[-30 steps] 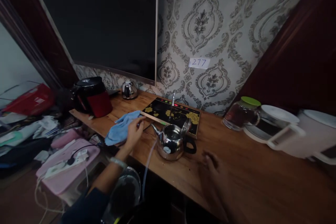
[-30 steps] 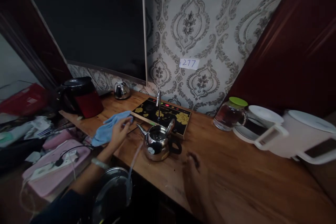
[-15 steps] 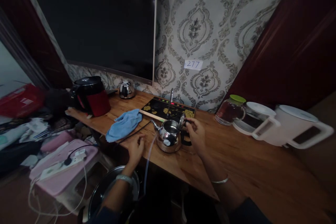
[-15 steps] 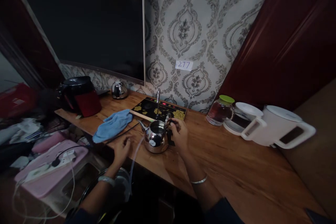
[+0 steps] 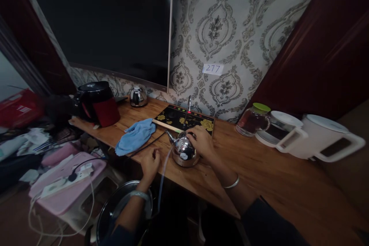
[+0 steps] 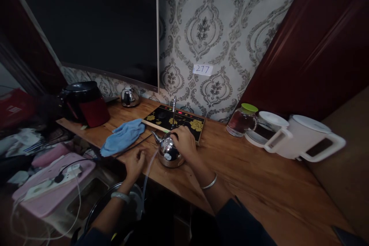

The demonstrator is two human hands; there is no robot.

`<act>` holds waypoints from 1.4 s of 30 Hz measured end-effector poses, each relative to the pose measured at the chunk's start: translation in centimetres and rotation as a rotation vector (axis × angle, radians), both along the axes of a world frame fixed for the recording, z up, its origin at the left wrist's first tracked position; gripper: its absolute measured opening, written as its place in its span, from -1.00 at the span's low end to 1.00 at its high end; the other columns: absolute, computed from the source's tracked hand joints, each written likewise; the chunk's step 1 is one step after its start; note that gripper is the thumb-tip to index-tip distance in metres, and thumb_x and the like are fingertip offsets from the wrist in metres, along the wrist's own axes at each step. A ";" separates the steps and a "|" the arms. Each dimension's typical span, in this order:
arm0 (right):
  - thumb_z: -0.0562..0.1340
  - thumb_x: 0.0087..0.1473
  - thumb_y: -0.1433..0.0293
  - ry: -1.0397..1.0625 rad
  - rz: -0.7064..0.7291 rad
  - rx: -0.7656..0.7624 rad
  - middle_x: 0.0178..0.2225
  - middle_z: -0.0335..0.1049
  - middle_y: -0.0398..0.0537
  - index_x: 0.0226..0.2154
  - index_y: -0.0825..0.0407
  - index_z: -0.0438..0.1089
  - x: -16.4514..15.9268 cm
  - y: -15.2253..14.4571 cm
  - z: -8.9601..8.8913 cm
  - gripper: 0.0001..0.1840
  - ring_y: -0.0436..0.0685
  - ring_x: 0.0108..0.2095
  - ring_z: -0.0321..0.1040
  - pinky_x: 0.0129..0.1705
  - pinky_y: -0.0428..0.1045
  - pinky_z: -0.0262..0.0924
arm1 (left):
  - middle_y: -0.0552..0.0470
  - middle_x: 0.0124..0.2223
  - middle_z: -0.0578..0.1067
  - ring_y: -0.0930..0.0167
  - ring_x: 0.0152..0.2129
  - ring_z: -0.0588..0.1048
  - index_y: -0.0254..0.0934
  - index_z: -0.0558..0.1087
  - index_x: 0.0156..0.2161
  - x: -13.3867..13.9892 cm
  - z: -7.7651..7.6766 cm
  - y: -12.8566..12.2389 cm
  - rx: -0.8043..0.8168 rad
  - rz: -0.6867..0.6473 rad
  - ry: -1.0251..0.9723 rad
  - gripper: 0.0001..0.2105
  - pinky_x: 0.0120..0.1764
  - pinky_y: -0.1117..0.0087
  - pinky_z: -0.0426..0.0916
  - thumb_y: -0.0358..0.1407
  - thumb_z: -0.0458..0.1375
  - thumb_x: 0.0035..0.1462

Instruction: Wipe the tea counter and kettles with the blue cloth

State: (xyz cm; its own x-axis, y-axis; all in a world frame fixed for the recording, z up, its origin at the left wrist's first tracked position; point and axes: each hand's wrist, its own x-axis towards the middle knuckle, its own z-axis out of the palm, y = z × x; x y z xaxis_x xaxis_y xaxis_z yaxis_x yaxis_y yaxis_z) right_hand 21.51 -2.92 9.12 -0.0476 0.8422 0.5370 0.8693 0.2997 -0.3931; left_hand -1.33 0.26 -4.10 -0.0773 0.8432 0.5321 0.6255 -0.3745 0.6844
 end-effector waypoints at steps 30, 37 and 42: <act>0.29 -0.14 -0.07 0.949 0.013 -0.127 -0.52 0.43 -0.14 -0.49 0.02 0.41 5.0 -6.3 -7.9 -0.53 0.09 -0.46 0.34 -0.37 0.00 0.26 | -0.09 -0.30 0.60 0.29 -0.34 0.55 -0.28 0.52 -0.24 0.2 0.6 0.0 -0.068 0.038 0.130 -0.73 -0.28 0.35 0.37 -0.29 -0.02 0.11; 0.31 -0.13 -0.11 0.913 0.003 -0.249 -0.46 0.49 -0.08 -0.45 0.02 0.48 5.9 -10.7 -7.8 -0.49 0.17 -0.38 0.40 -0.31 0.02 0.29 | -0.05 -0.33 0.57 0.31 -0.36 0.53 -0.27 0.52 -0.29 0.1 0.7 -0.6 -0.038 -0.003 0.125 -0.75 -0.24 0.31 0.39 -0.34 -0.02 0.09; 0.32 -0.22 -0.15 0.878 -0.058 -0.268 -0.49 0.50 -0.06 -0.48 -0.01 0.53 8.1 -13.0 -7.6 -0.46 0.21 -0.40 0.42 -0.34 0.05 0.33 | -0.16 -0.16 0.52 0.22 -0.17 0.48 -0.29 0.50 -0.14 -1.1 3.6 0.2 0.040 0.070 0.225 -0.74 -0.09 0.18 0.36 -0.28 0.03 0.15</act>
State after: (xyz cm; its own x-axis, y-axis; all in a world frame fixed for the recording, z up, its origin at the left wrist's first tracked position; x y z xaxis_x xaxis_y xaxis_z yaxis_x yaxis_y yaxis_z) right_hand 29.62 -15.91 1.52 0.3315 0.9319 0.1471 0.2373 0.0685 -0.9690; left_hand -2.45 0.42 -0.46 -0.0111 0.8177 0.5756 0.7860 -0.3487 0.5106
